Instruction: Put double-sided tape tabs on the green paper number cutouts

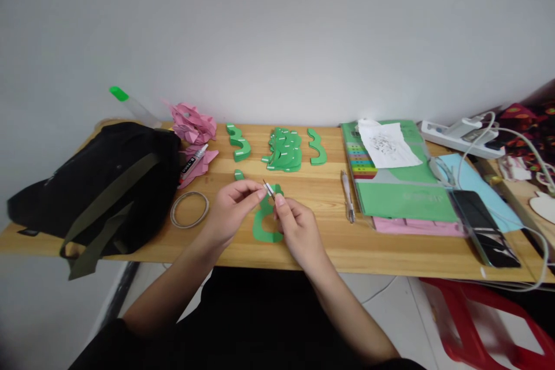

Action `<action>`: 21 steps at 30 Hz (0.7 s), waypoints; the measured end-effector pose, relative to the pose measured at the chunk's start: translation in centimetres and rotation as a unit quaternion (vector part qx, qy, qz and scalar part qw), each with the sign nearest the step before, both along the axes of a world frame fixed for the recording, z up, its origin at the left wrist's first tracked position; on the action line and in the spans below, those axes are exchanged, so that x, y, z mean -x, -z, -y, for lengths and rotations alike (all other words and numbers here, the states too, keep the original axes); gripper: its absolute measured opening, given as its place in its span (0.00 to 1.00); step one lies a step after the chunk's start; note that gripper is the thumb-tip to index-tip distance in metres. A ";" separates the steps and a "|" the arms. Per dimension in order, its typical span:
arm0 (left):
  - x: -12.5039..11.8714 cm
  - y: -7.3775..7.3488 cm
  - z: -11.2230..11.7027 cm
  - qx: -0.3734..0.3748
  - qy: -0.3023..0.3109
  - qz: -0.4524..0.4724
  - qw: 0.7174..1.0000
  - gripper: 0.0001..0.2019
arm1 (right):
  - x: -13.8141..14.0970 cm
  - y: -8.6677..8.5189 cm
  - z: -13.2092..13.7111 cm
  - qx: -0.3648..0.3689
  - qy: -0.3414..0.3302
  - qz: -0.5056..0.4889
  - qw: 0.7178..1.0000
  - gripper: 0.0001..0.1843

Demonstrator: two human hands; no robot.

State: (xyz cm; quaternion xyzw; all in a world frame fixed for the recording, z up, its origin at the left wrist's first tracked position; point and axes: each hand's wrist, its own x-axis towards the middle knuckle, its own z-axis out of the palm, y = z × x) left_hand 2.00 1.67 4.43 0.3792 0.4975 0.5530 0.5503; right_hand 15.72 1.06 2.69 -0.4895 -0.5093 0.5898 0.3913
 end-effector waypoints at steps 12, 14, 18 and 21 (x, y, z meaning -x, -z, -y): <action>0.8 0.5 -0.2 0.032 0.102 0.106 0.989 0.13 | -0.4 -0.7 0.0 -0.057 -0.016 0.051 0.997 0.31; 1.2 0.4 0.0 0.029 0.121 0.109 0.986 0.13 | -0.6 -1.1 0.1 -0.074 -0.023 0.075 0.994 0.31; 2.4 -0.1 0.5 0.027 0.153 0.065 0.986 0.10 | -1.1 -1.8 0.6 -0.108 -0.044 0.128 0.985 0.30; 3.7 -0.8 0.8 0.026 0.202 0.023 0.979 0.06 | -1.4 -2.0 0.9 -0.123 -0.058 0.169 0.976 0.28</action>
